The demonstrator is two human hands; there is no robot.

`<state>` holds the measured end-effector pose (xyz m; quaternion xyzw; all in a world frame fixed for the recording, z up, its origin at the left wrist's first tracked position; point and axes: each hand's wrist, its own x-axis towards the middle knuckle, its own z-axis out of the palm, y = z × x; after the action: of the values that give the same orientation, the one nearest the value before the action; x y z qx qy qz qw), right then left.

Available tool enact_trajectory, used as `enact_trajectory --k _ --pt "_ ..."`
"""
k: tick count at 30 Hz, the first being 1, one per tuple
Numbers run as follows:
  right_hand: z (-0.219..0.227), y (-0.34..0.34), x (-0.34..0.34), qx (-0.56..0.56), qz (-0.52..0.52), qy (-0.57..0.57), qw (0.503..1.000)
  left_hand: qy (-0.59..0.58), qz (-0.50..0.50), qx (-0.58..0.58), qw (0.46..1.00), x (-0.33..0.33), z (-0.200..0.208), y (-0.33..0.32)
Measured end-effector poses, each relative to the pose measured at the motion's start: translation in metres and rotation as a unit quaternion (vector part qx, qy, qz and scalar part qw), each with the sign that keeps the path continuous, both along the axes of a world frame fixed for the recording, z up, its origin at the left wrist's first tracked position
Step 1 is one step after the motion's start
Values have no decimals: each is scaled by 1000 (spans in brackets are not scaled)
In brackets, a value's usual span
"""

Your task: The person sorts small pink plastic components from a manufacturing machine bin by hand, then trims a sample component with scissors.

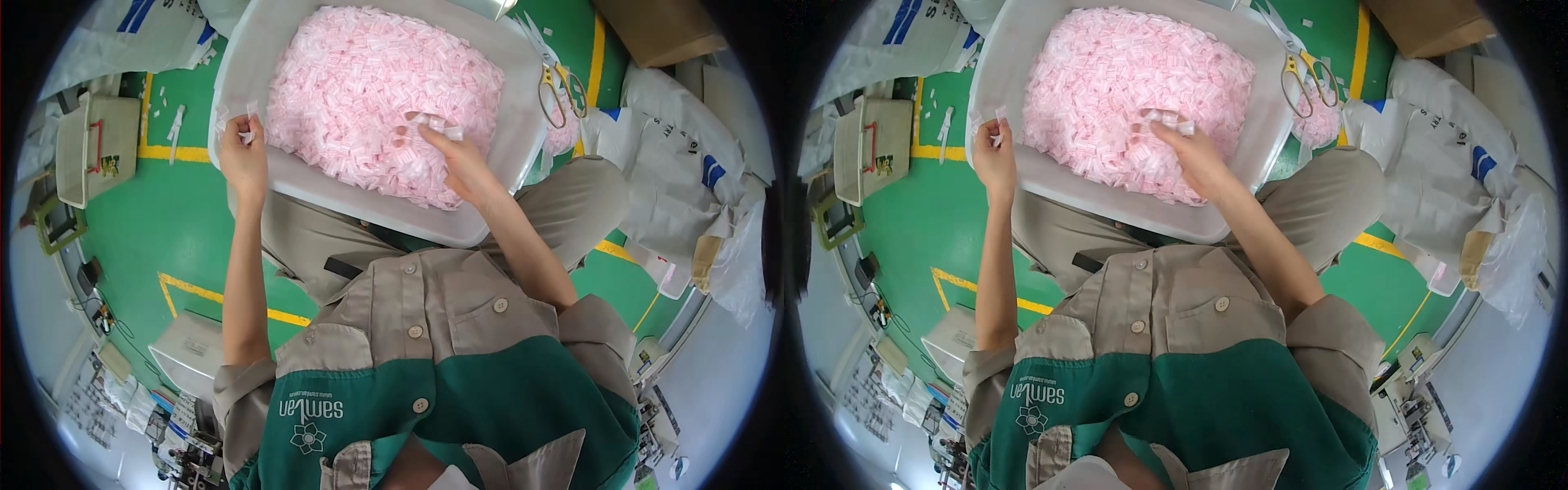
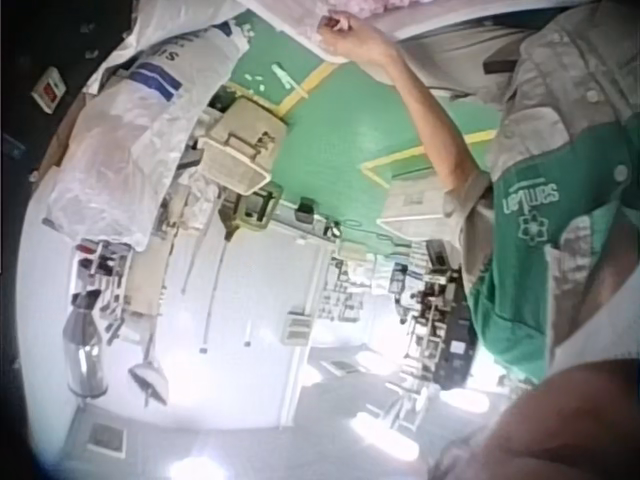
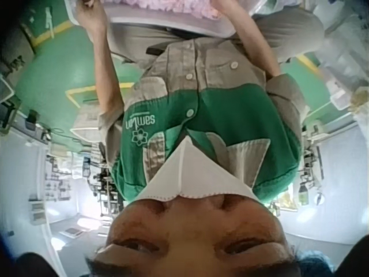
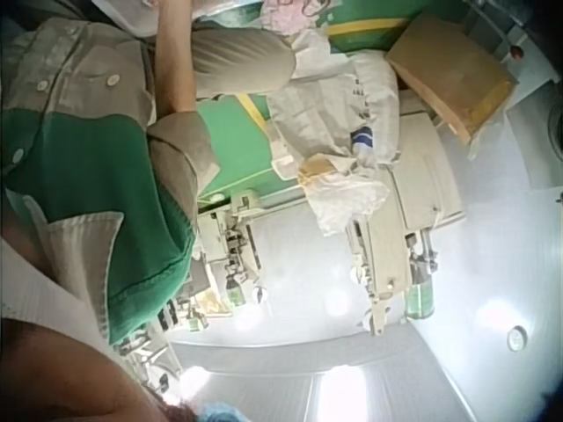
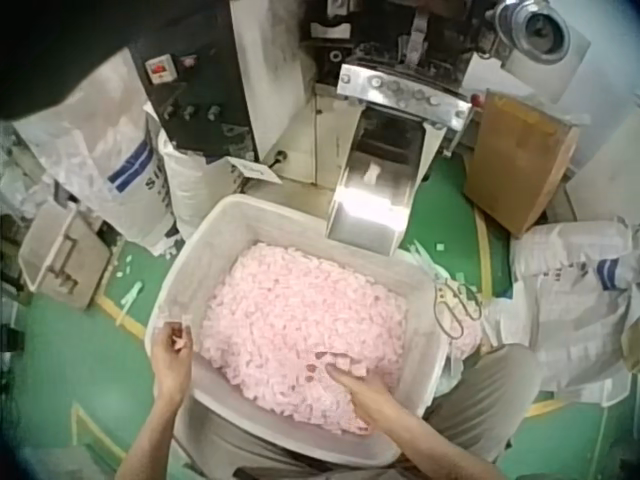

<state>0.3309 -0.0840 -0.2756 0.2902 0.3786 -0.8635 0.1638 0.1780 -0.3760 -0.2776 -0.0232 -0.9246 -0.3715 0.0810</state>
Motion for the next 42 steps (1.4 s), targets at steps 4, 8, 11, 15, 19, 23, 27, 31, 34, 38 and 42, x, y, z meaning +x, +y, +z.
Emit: enact_trajectory --k 4,8,11,15,19,23,27,31,34,38,42 --pt "-14 8 -2 323 -43 -20 945 -7 6 -12 1000 2 2 -3" --pt "-38 10 6 569 95 -41 816 -13 7 -17 1000 1 4 0" --pt "-28 -31 15 593 238 -30 768 -5 3 11 1000 3 5 -2" --pt "-17 -82 9 574 299 43 761 -20 2 -25 999 4 5 -4" --pt "-39 -84 -8 463 271 213 816 -12 4 -15 1000 1 4 6" --pt "-13 -53 -39 575 197 151 779 3 0 -29 1000 3 4 -3" --pt "-22 -23 -58 749 107 49 652 9 -8 -32 999 1 6 0" --pt "-18 -46 -52 641 279 -49 713 4 -4 -24 1000 4 6 1" --pt "-18 -65 -23 609 341 122 706 -6 -11 -52 999 4 7 3" --pt "-17 -58 -6 477 271 287 786 -2 -13 -61 998 3 4 -1" --pt "6 -15 3 535 146 238 797 1 -9 -60 998 6 1 -4"
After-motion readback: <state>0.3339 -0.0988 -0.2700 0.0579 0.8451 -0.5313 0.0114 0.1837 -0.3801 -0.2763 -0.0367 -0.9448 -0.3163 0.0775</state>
